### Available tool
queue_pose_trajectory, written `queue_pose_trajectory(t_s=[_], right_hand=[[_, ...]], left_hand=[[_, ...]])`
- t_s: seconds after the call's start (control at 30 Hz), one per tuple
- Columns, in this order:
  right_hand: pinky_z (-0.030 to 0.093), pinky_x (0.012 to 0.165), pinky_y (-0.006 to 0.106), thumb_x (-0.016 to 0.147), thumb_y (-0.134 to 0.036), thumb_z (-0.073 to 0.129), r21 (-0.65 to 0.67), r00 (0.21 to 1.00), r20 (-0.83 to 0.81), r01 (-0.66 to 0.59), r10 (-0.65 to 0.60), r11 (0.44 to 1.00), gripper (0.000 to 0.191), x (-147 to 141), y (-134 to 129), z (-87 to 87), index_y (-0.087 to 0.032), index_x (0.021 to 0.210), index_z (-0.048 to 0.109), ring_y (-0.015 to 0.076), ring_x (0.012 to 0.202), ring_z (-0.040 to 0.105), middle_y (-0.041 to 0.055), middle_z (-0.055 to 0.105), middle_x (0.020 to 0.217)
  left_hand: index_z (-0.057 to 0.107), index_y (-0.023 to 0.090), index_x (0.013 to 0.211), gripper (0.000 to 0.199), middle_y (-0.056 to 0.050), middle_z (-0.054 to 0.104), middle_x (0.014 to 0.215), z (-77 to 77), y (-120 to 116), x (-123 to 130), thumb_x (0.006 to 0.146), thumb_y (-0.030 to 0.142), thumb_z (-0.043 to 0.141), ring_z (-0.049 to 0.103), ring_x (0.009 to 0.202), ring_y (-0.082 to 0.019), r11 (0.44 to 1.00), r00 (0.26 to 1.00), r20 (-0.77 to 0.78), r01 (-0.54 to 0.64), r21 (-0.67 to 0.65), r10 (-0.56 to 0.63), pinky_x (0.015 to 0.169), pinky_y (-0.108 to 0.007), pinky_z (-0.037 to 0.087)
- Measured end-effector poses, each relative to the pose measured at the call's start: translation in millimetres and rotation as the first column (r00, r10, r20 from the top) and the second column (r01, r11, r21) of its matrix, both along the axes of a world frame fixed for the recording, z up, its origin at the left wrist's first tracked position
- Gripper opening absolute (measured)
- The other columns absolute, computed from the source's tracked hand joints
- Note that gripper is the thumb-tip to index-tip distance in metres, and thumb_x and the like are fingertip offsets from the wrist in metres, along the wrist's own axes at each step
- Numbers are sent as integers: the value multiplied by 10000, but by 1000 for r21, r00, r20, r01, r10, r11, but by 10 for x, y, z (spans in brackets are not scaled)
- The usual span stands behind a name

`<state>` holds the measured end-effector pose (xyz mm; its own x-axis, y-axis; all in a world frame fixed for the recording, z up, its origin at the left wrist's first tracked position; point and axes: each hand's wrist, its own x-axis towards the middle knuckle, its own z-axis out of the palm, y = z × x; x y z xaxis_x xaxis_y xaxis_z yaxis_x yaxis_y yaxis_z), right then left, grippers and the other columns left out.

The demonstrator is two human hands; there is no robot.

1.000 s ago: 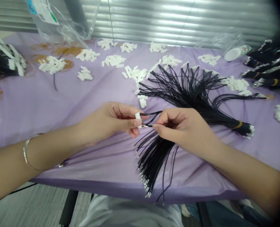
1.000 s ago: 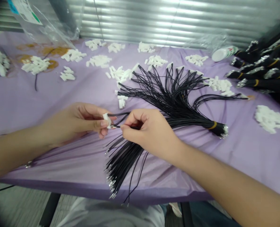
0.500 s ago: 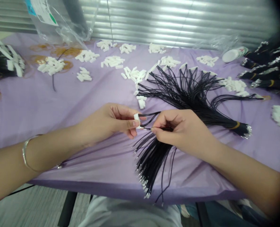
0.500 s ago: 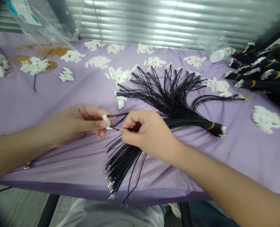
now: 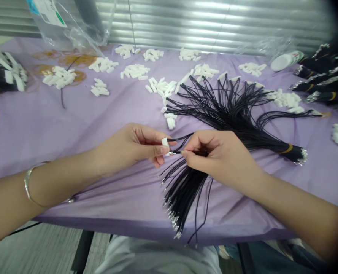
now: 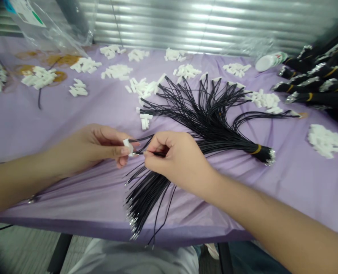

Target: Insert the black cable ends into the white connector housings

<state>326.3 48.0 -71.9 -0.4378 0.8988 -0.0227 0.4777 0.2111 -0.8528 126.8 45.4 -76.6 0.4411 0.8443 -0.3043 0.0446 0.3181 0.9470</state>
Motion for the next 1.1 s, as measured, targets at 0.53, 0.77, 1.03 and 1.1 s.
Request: queue_pose_trajectory(t_s=[0.53,0.77,1.03,1.1], right_hand=[[379,516,150,705,-88,580,249,990,74,-132,117,959,60,20,-6,-19,-139,673,587,49,551,475,-29,573,627],[362,507,148,700,-79,594,315,990,83,-132,111,940,73,7,-13,-32,-137,657,580,46,540,463,-34,558,605],[301,438,152,747,-158,567,243,991,130,-71,40,968,105,-37,-22,-55,-148,650,606,31,461,396,-55,513,530],[285,420,153,765,-191,552,196,987,155,-62,32,979,130,-36,-23,-47,-153,654,607,30,441,378,-60,496,506]], left_hand=[[684,137,768,46,24,633,565,4,5,11,748,120,647,584,505,-58,999,1000,7,-5,-39,5,522,-131,490],[684,132,755,53,28,627,553,20,10,18,741,102,642,577,497,-54,999,1000,-18,-7,-42,6,506,-119,476],[687,134,713,57,27,635,554,2,-4,41,720,87,656,587,504,-61,998,998,-24,-60,-34,59,523,-129,497],[689,138,729,62,22,645,566,-6,-6,43,721,87,654,599,515,-68,997,998,-17,-66,-29,66,538,-137,507]])
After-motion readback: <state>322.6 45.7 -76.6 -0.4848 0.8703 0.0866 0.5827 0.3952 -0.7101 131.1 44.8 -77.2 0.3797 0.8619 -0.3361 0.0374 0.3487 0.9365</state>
